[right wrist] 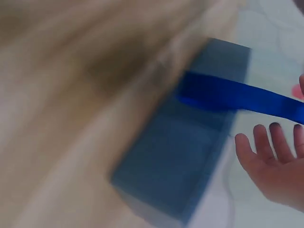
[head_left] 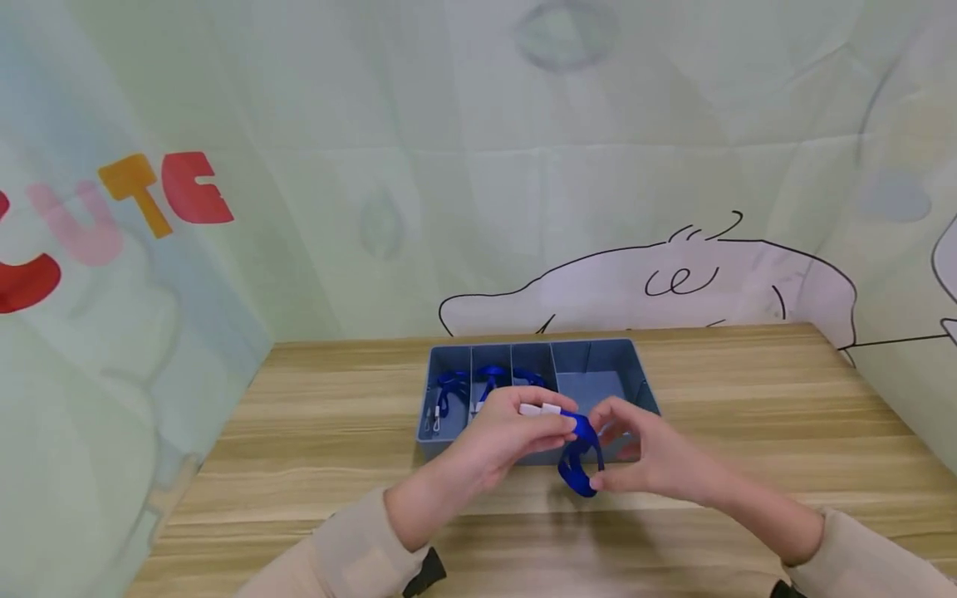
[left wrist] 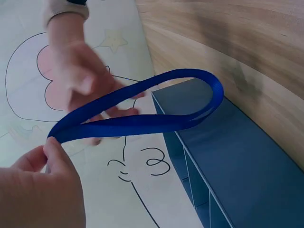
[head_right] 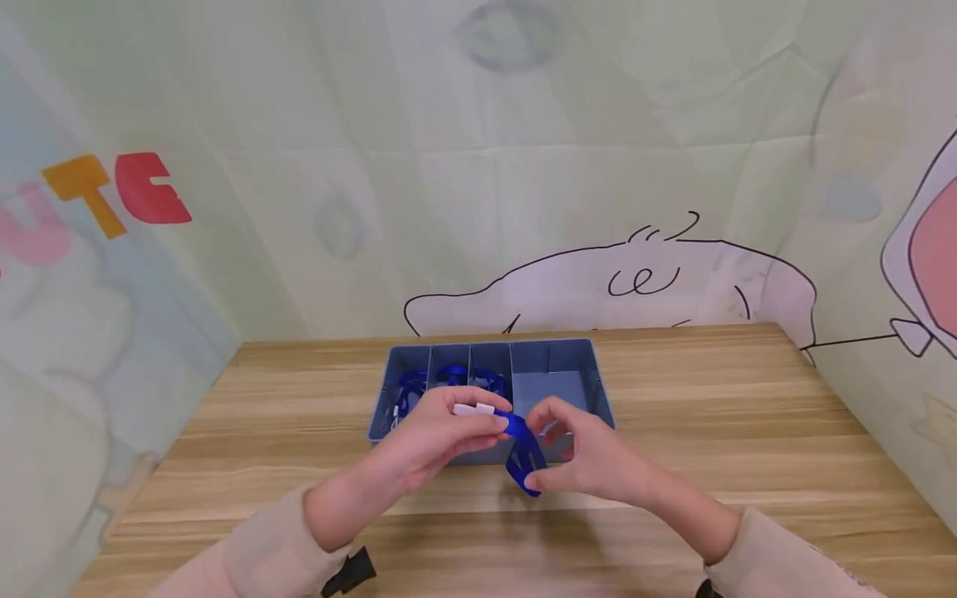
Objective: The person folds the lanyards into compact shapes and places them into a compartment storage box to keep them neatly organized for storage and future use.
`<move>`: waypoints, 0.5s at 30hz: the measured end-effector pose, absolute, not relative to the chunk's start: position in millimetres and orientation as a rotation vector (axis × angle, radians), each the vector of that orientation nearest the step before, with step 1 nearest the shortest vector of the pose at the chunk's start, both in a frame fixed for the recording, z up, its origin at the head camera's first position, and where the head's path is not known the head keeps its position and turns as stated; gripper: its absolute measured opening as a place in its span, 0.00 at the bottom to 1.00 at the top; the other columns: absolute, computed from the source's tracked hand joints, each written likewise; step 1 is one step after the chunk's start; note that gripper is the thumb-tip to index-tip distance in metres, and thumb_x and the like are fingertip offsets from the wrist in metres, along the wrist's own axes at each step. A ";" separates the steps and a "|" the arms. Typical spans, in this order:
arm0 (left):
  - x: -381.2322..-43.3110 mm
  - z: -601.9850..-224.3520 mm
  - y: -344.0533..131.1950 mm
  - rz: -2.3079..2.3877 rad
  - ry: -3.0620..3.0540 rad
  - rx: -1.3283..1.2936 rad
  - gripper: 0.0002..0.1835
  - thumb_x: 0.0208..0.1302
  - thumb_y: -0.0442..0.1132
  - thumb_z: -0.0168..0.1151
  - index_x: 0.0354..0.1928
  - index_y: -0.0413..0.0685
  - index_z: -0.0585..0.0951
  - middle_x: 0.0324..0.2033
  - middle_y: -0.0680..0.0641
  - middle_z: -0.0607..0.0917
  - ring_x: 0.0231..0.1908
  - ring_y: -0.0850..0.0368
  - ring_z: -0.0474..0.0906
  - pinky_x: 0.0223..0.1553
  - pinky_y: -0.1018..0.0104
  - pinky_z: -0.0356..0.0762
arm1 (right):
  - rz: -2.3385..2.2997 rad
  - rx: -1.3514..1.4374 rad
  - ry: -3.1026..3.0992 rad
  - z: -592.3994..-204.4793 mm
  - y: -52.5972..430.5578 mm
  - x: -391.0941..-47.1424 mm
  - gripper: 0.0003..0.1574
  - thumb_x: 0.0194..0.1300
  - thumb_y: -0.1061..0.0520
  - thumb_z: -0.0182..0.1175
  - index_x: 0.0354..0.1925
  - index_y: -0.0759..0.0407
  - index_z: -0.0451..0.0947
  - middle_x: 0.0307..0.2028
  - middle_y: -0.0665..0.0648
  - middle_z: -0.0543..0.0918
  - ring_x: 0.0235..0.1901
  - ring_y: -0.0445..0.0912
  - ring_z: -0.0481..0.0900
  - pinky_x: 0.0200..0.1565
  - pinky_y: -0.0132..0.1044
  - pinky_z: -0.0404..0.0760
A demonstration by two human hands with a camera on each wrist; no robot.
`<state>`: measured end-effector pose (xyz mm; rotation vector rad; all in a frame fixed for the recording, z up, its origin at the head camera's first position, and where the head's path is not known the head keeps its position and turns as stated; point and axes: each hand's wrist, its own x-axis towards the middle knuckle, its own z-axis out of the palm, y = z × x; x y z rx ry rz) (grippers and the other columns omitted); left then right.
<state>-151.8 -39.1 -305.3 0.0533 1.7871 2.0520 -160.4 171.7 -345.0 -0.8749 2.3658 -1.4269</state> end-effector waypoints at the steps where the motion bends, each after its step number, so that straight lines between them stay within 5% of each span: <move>1: -151.6 -304.5 -39.0 2.046 1.786 0.061 0.13 0.56 0.27 0.64 0.44 0.29 0.79 0.34 0.41 0.83 0.31 0.58 0.82 0.41 0.66 0.81 | -1.415 -0.868 2.348 -351.1 172.7 -159.9 0.26 0.52 0.54 0.70 0.45 0.58 0.69 0.41 0.57 0.77 0.45 0.52 0.74 0.46 0.49 0.76; 5: -150.9 -300.6 -40.8 2.001 1.820 0.108 0.12 0.56 0.28 0.65 0.43 0.30 0.80 0.32 0.41 0.84 0.31 0.56 0.83 0.40 0.65 0.81 | -1.428 -0.855 2.262 -368.3 176.2 -160.3 0.22 0.55 0.57 0.68 0.45 0.61 0.70 0.39 0.60 0.80 0.43 0.52 0.75 0.48 0.54 0.72; 15: -154.7 -293.6 -56.6 1.963 1.883 0.211 0.13 0.57 0.29 0.64 0.43 0.30 0.80 0.33 0.41 0.85 0.33 0.55 0.83 0.42 0.63 0.81 | -1.471 -0.987 1.991 -386.3 192.4 -160.9 0.05 0.59 0.64 0.62 0.36 0.62 0.78 0.36 0.61 0.83 0.41 0.47 0.78 0.49 0.43 0.75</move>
